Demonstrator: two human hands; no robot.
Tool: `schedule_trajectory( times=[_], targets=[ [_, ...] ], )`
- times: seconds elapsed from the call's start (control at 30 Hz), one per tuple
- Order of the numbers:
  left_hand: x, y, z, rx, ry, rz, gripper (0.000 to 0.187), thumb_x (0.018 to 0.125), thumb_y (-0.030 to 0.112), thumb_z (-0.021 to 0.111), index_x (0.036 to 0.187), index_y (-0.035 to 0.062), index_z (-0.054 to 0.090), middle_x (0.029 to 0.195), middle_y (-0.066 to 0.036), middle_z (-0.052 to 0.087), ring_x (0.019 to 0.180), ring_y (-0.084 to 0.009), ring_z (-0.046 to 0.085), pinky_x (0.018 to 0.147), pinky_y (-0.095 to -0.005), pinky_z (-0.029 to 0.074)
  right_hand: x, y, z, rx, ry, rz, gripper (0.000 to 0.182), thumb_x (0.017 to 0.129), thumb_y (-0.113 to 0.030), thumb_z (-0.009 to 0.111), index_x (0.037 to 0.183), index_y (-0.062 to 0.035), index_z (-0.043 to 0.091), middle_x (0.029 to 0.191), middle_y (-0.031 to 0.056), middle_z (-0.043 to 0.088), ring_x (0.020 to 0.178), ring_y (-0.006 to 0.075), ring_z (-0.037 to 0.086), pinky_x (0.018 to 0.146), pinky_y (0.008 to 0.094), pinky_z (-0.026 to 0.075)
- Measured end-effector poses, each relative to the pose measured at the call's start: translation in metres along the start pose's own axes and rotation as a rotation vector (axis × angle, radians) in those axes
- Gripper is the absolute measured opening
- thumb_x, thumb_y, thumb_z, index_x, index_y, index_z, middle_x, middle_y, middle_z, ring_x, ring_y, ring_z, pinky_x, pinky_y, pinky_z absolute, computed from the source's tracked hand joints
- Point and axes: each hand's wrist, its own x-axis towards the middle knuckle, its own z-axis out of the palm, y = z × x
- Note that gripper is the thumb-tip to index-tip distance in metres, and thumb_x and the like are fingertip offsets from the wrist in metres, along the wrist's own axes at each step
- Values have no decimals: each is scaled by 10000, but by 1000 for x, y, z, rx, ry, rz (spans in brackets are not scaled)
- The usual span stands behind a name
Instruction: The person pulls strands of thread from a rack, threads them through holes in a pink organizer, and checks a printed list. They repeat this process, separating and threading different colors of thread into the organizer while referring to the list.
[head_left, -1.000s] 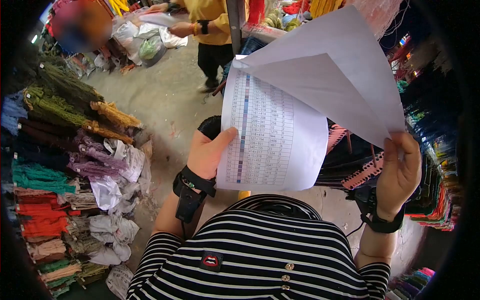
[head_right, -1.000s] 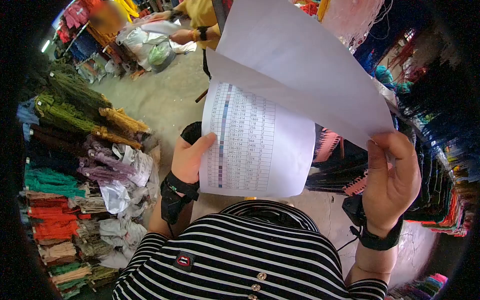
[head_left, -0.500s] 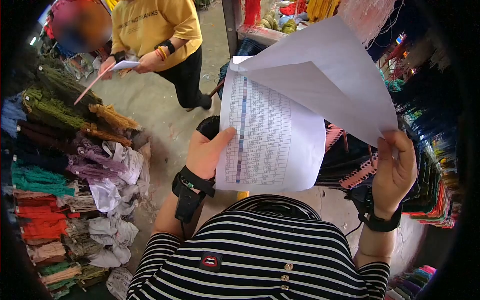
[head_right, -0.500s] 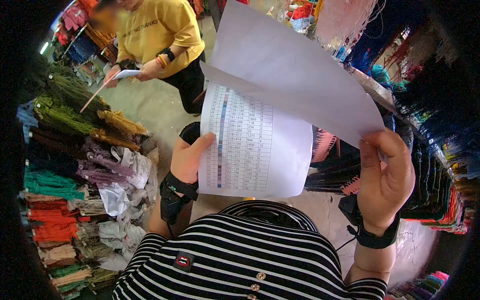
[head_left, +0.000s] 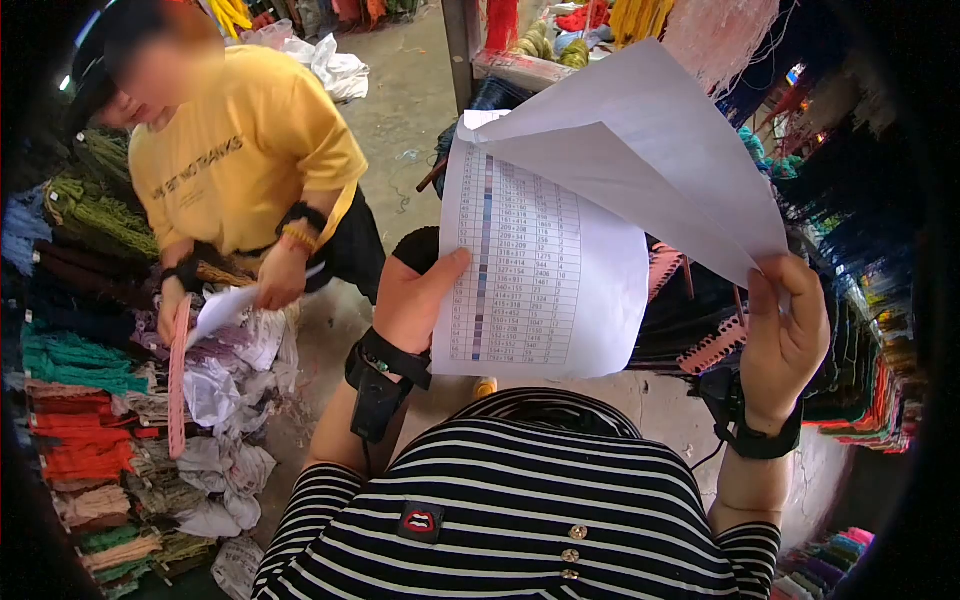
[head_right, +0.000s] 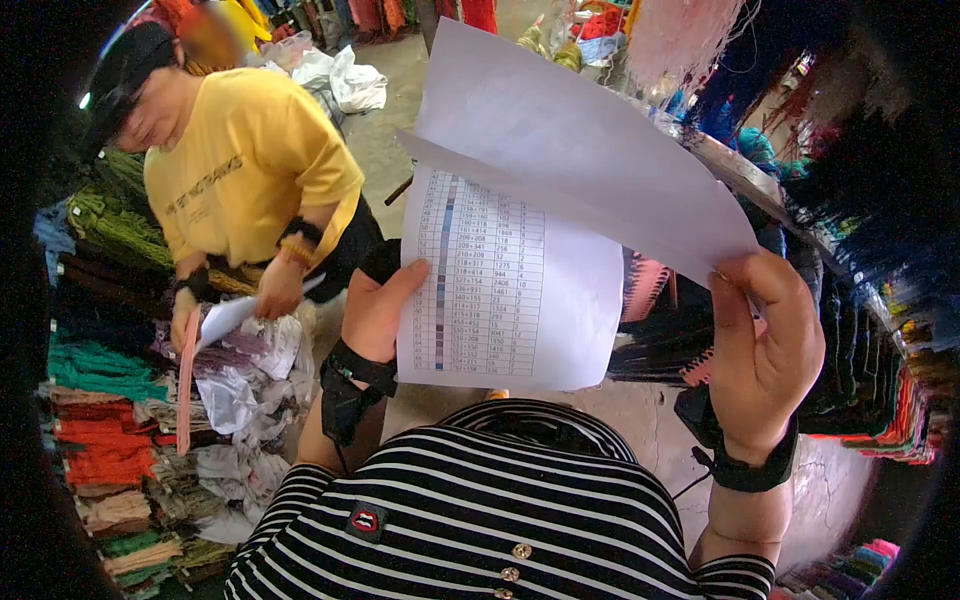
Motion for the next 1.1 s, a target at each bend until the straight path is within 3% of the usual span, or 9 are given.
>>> schedule_trajectory(
  times=[0.63, 1.1],
  targets=[
    [11, 4, 1, -18, -8, 25, 181, 890, 73, 581, 1029, -28, 638, 904, -65, 675, 755, -122, 623, 673, -264, 494, 3, -6, 10, -25, 42, 70, 121, 826, 58, 654, 930, 11, 615, 904, 76, 646, 796, 127, 601, 759, 245, 488],
    [7, 10, 16, 46, 63, 119, 196, 885, 77, 580, 1036, -30, 645, 931, -61, 679, 793, -120, 622, 711, -258, 486, 22, 22, 10, -7, -30, -71, 132, 803, 41, 675, 913, -6, 617, 850, 86, 643, 733, 149, 603, 709, 242, 480]
  ],
)
